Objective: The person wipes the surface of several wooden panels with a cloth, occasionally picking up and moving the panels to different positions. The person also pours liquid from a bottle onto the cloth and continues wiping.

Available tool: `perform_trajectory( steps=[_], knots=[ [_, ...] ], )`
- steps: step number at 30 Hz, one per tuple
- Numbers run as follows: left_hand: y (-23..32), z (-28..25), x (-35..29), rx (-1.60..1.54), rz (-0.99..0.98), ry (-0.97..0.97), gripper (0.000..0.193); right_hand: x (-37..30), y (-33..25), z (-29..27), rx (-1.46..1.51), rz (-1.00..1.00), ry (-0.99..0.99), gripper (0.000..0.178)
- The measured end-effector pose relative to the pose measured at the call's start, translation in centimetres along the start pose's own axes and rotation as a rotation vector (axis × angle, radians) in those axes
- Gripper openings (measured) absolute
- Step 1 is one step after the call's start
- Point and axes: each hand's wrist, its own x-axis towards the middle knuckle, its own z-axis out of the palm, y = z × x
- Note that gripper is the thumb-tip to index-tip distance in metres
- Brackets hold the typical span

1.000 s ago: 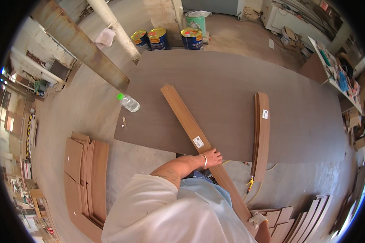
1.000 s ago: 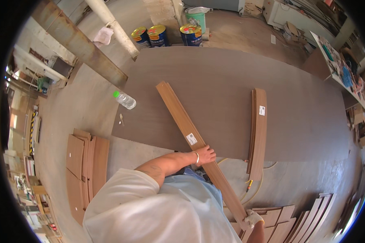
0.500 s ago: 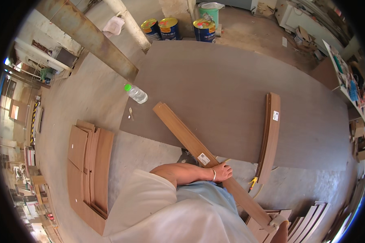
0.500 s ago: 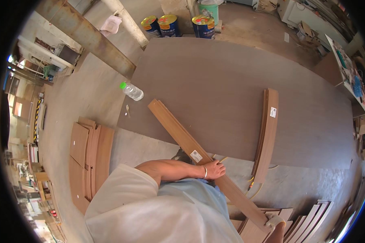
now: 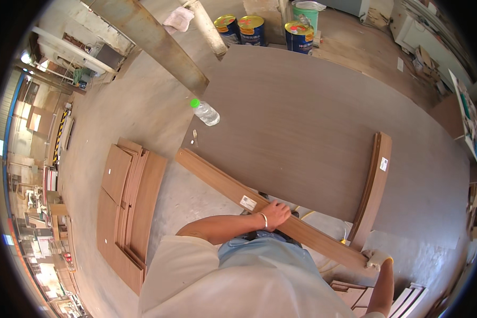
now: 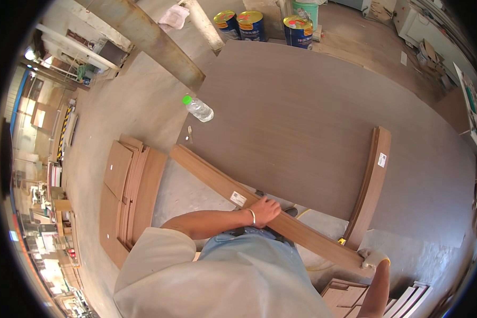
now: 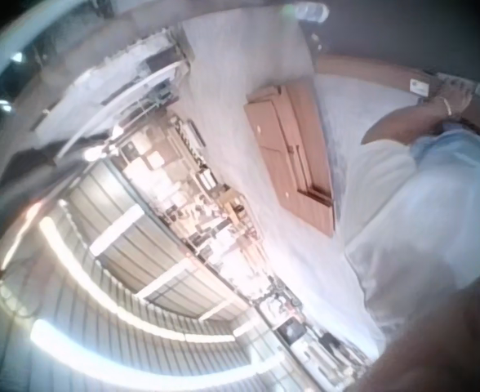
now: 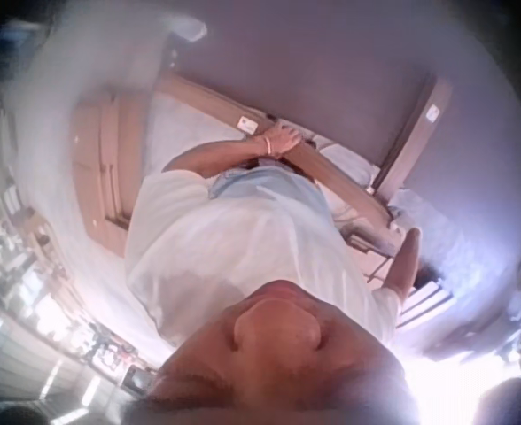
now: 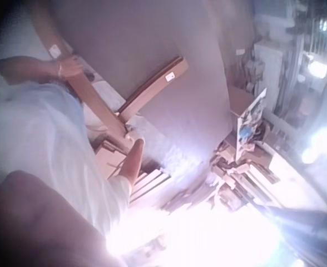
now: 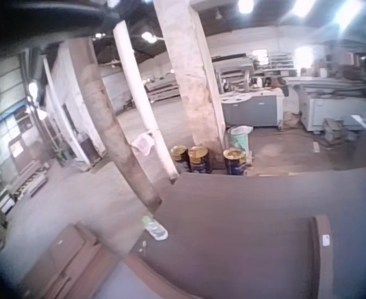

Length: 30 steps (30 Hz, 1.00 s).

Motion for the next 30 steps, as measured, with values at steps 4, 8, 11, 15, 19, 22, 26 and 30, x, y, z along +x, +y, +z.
perform_trajectory(
  steps=[4, 8, 11, 15, 19, 22, 26, 30],
  knots=[
    [-5.7, 0.1, -3.9, 0.015, -0.073, -0.045, 0.062, 1.9, -6.6, -1.5, -0.188, 0.126, -0.032, 0.069],
    [-11.3, -0.6, -6.9, -0.02, -0.119, -0.089, 0.061, 1.7, -12.4, -0.7, 0.093, -0.207, 0.091, 0.05],
    [-15.2, 0.2, -7.8, -0.062, -0.142, -0.081, 0.062, 4.7, -13.2, 0.6, 0.235, -0.462, 0.267, 0.036],
    [-19.1, 0.4, -7.5, -0.096, -0.162, -0.094, 0.065, 7.7, -12.5, -1.1, 0.547, -0.32, 0.571, 0.022],
    [-21.1, 0.3, -8.7, -0.119, -0.202, -0.102, 0.063, 2.6, -16.4, -5.5, 1.113, -0.119, 0.821, 0.025],
    [-22.1, -0.2, -6.6, -0.161, -0.201, -0.079, 0.064, 2.2, -12.5, -6.7, 1.454, -0.325, 1.138, 0.038],
    [-22.7, 0.4, -7.2, -0.199, -0.263, -0.08, 0.06, 2.0, -12.4, -6.1, 1.486, -0.348, 1.228, 0.04],
    [-23.2, 0.8, -8.6, -0.202, -0.302, -0.079, 0.058, 3.3, -15.3, -3.2, 1.472, -0.282, 1.079, 0.04]
  ],
)
